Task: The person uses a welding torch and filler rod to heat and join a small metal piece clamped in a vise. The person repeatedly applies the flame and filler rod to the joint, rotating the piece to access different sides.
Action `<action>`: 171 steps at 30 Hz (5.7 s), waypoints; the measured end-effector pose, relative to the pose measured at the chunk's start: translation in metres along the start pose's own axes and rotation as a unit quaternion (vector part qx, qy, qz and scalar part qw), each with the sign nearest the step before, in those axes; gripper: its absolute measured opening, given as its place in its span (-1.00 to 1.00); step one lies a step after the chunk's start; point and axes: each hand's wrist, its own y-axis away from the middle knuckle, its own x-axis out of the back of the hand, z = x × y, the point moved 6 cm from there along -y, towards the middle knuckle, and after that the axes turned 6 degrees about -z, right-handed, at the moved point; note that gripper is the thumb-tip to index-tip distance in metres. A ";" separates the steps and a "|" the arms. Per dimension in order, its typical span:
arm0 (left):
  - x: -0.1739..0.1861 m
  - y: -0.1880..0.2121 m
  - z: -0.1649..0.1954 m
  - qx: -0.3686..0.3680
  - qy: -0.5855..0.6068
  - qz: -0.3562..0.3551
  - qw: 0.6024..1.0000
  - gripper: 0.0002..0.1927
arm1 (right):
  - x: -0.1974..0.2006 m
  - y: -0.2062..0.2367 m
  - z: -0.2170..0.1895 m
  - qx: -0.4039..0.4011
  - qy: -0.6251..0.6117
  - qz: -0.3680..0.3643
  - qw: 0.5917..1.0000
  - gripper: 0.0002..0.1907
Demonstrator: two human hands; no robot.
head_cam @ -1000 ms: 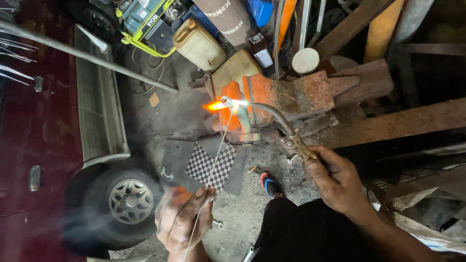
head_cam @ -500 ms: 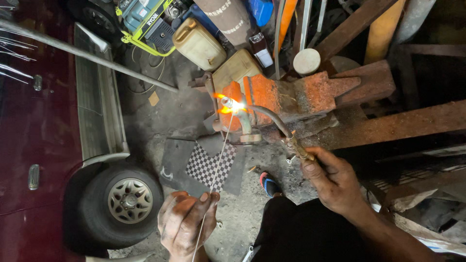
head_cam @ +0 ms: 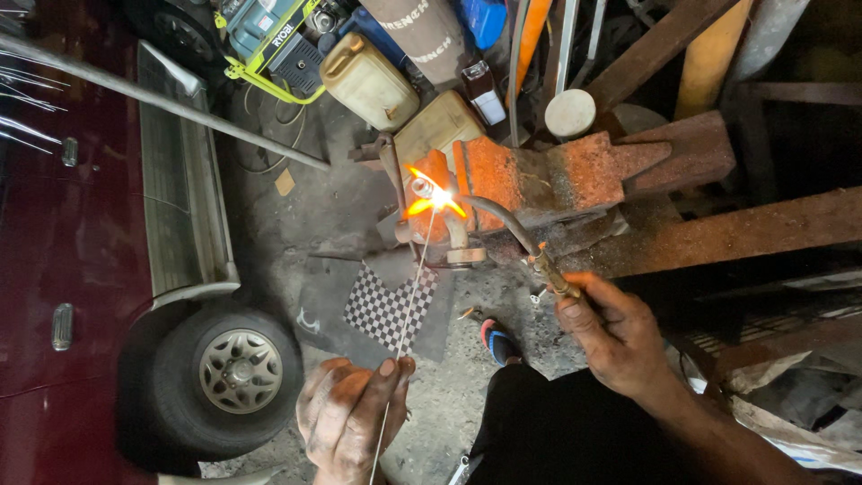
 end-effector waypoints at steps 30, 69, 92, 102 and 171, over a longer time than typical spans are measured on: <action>-0.007 -0.002 -0.002 -0.022 -0.009 0.032 0.999 -0.60 | 0.001 0.000 -0.003 -0.058 0.025 0.019 0.998 -0.73; -0.131 0.009 -0.200 0.437 0.400 0.114 0.798 -0.84 | 0.023 0.006 0.003 -0.053 -0.003 0.205 0.977 -0.77; -0.373 -0.126 -0.207 0.404 0.607 -0.311 0.610 -0.78 | 0.038 0.052 0.010 0.036 0.077 0.422 0.903 -0.70; -0.365 -0.126 -0.195 0.439 0.606 -0.283 0.601 -0.79 | 0.034 0.053 0.003 0.031 0.064 0.407 0.911 -0.67; -0.033 -0.006 -0.058 0.118 0.142 0.257 0.949 -0.86 | 0.026 -0.009 -0.005 0.105 0.035 0.131 0.985 -0.68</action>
